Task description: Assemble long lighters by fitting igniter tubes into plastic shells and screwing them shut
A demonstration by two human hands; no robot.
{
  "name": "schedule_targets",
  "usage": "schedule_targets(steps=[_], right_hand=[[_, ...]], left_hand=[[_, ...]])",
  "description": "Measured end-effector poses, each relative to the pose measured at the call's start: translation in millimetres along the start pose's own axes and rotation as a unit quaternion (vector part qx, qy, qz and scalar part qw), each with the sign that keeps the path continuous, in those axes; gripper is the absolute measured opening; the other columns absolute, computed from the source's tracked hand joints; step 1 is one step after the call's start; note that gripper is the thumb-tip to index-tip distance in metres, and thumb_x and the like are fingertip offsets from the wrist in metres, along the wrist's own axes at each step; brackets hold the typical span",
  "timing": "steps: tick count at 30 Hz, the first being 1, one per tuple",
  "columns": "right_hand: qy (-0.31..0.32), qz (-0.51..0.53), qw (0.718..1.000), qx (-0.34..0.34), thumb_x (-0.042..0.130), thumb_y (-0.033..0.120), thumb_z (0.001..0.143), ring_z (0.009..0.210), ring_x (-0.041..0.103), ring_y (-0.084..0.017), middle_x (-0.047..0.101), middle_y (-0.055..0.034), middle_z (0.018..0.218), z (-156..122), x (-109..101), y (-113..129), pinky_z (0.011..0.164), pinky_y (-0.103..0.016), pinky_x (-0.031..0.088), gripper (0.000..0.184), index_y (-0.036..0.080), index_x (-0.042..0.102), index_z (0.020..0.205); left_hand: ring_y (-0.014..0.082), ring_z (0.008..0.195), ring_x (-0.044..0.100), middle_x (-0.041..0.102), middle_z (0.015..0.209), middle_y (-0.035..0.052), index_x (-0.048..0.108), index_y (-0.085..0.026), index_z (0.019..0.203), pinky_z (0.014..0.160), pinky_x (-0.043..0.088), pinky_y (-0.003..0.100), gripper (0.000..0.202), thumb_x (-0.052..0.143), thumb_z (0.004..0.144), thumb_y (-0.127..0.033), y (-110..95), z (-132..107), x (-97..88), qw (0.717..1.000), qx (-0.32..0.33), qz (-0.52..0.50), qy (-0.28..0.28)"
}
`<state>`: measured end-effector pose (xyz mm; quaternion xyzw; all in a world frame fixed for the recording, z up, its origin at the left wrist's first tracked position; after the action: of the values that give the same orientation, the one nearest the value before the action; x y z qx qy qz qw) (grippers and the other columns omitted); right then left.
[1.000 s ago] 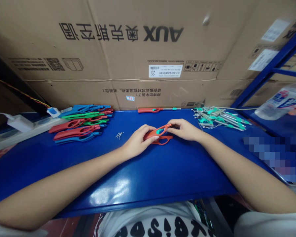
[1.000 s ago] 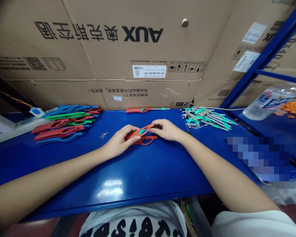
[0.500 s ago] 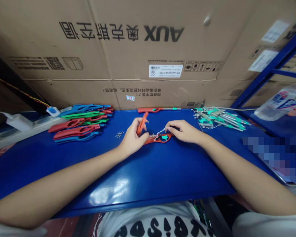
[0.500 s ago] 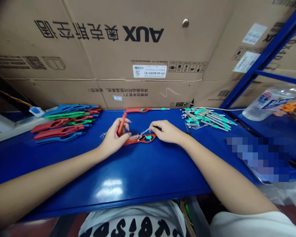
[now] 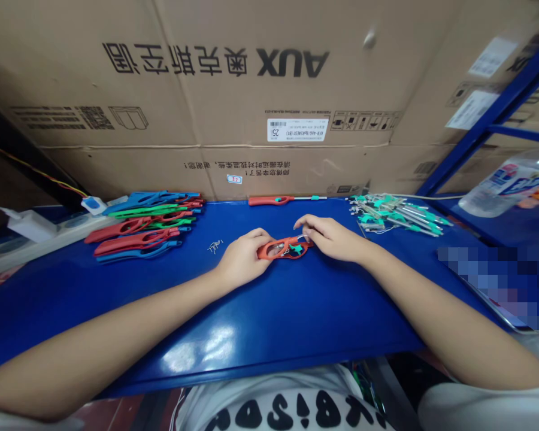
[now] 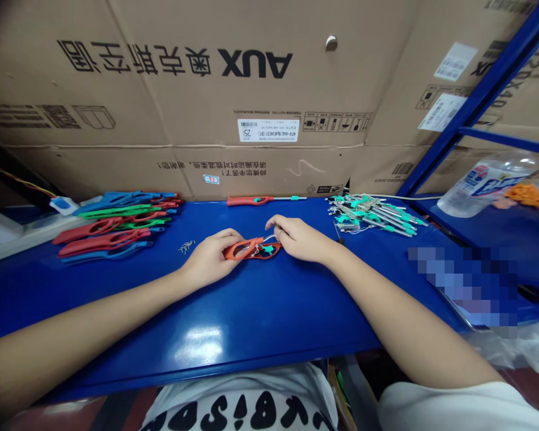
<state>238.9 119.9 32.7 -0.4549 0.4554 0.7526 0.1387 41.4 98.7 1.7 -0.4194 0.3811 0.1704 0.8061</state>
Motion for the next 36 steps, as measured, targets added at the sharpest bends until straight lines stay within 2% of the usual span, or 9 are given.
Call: schedule_targets(steps=[4,8,13,16,22,26,28,32,36], right_hand=[[-0.010,-0.031,0.999,-0.038,0.038,0.010,0.090,0.093,0.061,-0.020,0.066,-0.0090,0.101,1,0,2,0.087,-0.034,0.046,0.026,0.016,0.063,0.094],[0.009,-0.047,0.998,-0.031,0.038,0.007,0.087,0.089,0.061,-0.019,0.067,-0.0077,0.099,1,5,1,0.083,-0.032,0.045,0.029,0.017,0.063,0.095],[0.034,-0.105,0.994,-0.004,0.042,0.034,0.100,0.074,0.058,-0.018,0.068,-0.0043,0.085,0,12,1,0.066,-0.027,0.036,0.027,0.020,0.063,0.091],[0.027,-0.116,0.992,-0.032,0.042,0.038,0.100,0.066,0.052,-0.015,0.063,-0.0021,0.073,1,10,4,0.063,-0.027,0.032,0.034,0.019,0.059,0.077],[-0.039,-0.081,0.995,-0.040,0.045,0.037,0.098,0.060,0.045,-0.013,0.055,0.0006,0.064,2,-14,-3,0.061,-0.028,0.031,0.034,0.020,0.056,0.071],[-0.159,-0.042,0.986,0.002,0.043,0.043,0.099,0.061,0.045,-0.015,0.050,0.0003,0.064,1,-38,-14,0.064,-0.029,0.035,0.036,0.021,0.049,0.070],[-0.189,-0.016,0.982,0.014,0.036,0.048,0.101,0.064,0.048,-0.017,0.050,-0.0004,0.067,-1,-40,-12,0.066,-0.030,0.038,0.038,0.023,0.044,0.074],[-0.116,-0.017,0.993,0.028,0.026,0.050,0.104,0.063,0.051,-0.017,0.055,-0.0005,0.069,-2,-15,15,0.062,-0.030,0.036,0.036,0.024,0.043,0.086],[-0.009,-0.109,0.994,0.015,0.055,0.055,0.093,0.065,0.056,-0.018,0.066,-0.0032,0.080,-5,11,41,0.057,-0.028,0.030,0.034,0.022,0.049,0.098]], left_hand=[[0.0197,0.090,0.065,0.069,0.099,0.0049,0.069,-0.019,0.101,0.079,0.050,0.031,0.018,0.058,0.087,-0.015,0,2,-0.8,1.000,0.009,-0.011,-0.009],[0.0180,0.085,0.064,0.069,0.097,0.0050,0.067,-0.018,0.102,0.074,0.047,0.029,0.016,0.055,0.093,-0.020,0,2,-2.1,0.999,0.012,-0.024,-0.020],[0.0160,0.078,0.061,0.067,0.090,0.0043,0.067,-0.018,0.100,0.071,0.045,0.027,0.019,0.053,0.097,-0.029,-2,1,-2.3,0.999,0.021,-0.042,-0.016],[0.0159,0.075,0.058,0.065,0.085,0.0038,0.068,-0.017,0.095,0.069,0.043,0.027,0.020,0.053,0.097,-0.030,-4,2,-3.1,0.998,0.014,-0.052,-0.022],[0.0186,0.081,0.060,0.066,0.088,0.0043,0.067,-0.018,0.088,0.075,0.045,0.030,0.017,0.061,0.091,-0.033,8,6,-11.7,0.992,-0.042,-0.103,-0.067],[0.0227,0.088,0.064,0.071,0.095,0.0085,0.067,-0.017,0.091,0.081,0.049,0.035,0.027,0.066,0.086,-0.043,29,13,-25.2,0.968,-0.133,-0.178,-0.114],[0.0203,0.082,0.065,0.072,0.095,0.0090,0.067,-0.017,0.091,0.076,0.050,0.033,0.028,0.068,0.084,-0.044,27,17,-26.2,0.954,-0.167,-0.229,-0.102],[0.0085,0.046,0.043,0.066,0.070,0.0017,0.068,-0.017,0.095,0.047,0.038,0.023,0.029,0.069,0.083,-0.044,-2,16,-12.2,0.917,-0.212,-0.335,-0.036],[0.0044,0.037,0.020,0.035,0.047,-0.0097,0.068,-0.015,0.092,0.038,0.021,0.021,0.035,0.073,0.077,-0.046,-25,5,7.1,0.864,-0.269,-0.425,0.032]])
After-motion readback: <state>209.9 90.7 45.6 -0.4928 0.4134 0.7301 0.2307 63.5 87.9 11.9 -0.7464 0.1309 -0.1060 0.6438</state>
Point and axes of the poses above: each hand's wrist, its own z-axis towards the middle knuckle, its own x-axis out of the palm, y = z × x, the point moved 5 cm from there along z, towards the middle knuckle
